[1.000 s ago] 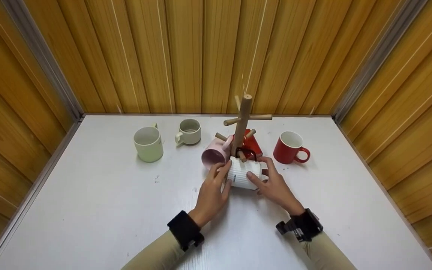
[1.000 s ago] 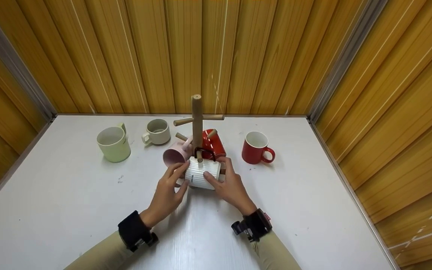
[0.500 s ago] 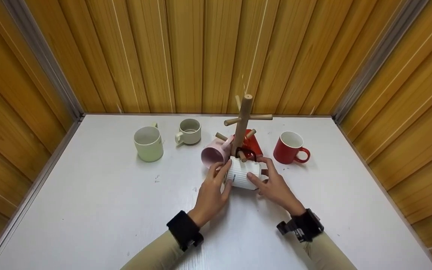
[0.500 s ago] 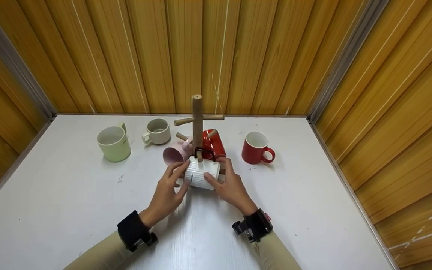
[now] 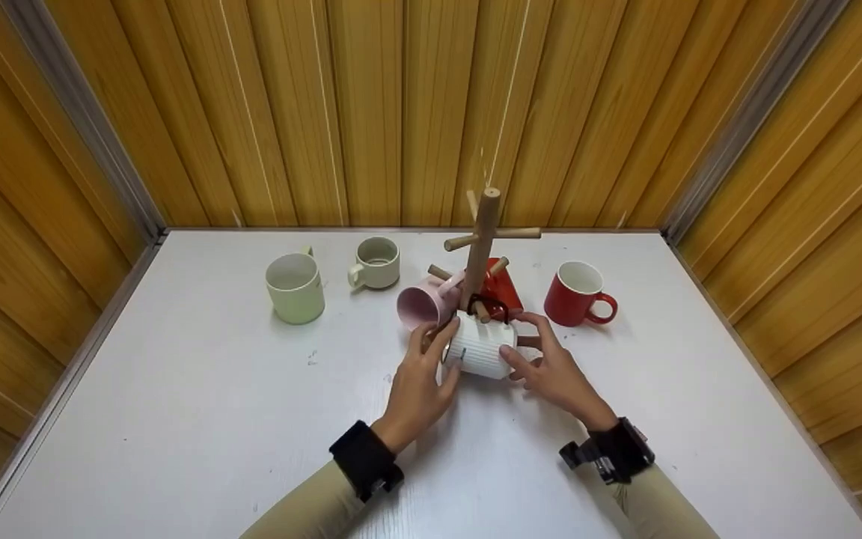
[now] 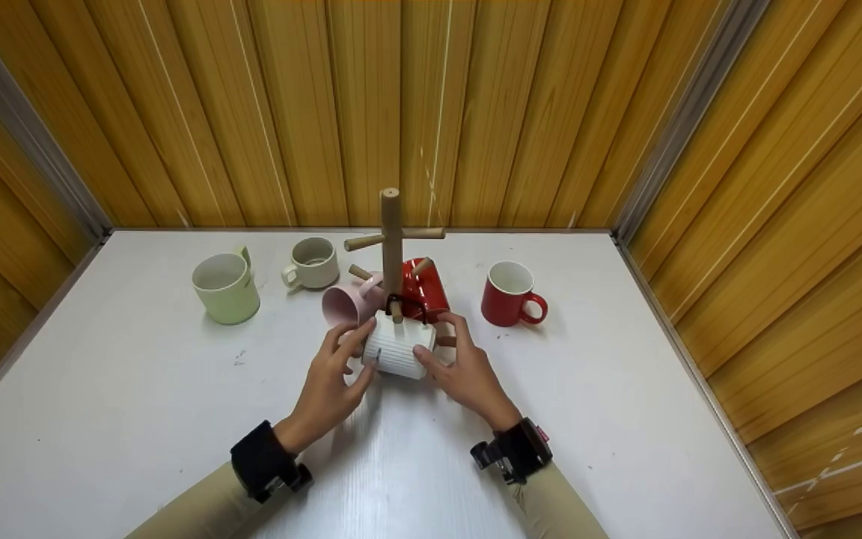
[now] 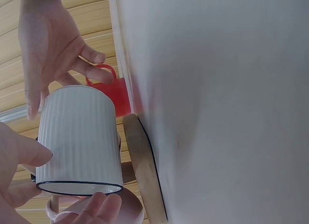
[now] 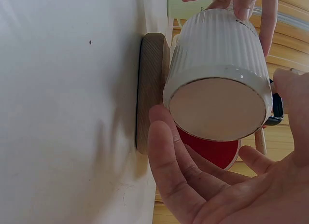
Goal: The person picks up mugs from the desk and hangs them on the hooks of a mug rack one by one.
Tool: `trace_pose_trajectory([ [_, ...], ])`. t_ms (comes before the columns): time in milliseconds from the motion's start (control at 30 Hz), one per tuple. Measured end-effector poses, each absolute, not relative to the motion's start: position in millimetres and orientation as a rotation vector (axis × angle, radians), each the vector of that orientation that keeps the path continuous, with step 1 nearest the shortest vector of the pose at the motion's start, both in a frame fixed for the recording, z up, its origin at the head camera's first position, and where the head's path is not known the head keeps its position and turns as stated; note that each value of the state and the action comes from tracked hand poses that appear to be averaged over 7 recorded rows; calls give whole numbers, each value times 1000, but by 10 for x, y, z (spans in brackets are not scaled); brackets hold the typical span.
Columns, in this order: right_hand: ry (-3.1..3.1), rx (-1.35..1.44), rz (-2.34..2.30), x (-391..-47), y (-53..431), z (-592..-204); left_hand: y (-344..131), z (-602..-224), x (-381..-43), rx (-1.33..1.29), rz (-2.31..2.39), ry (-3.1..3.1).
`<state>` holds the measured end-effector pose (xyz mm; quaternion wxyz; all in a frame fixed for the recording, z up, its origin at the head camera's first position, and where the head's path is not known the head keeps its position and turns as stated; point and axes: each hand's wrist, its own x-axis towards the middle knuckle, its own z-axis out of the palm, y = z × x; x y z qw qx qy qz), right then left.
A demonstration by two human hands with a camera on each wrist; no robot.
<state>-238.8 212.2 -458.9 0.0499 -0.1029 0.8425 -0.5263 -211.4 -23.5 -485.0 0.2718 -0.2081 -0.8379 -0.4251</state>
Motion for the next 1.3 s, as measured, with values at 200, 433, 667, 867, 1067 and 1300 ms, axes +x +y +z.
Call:
trace_pose_trajectory([
  [200, 2575, -297, -1582, -2382, 2152, -4596, -242, -4846, -2117, -562, -1134, -2259],
  [433, 2566, -281, -1574, -2375, 2184, -4598, -238, -4832, -2134, -561, -1098, -2223],
  [667, 2570, -288, -1562, -2355, 2206, -4585, -219, -4766, -2140, -484, -1082, -2234],
  [867, 2581, -299, -1552, -2332, 2215, -4586, -181, -4607, -2200, -397, -1035, -2216],
  [1067, 2573, -282, -1549, -2330, 2222, -4603, -143, -4445, -2289, -373, -1065, -2223],
  [1300, 2583, -258, -1531, -2328, 2256, -4621, -98, -4347, -2359, -364, -1055, -2259],
])
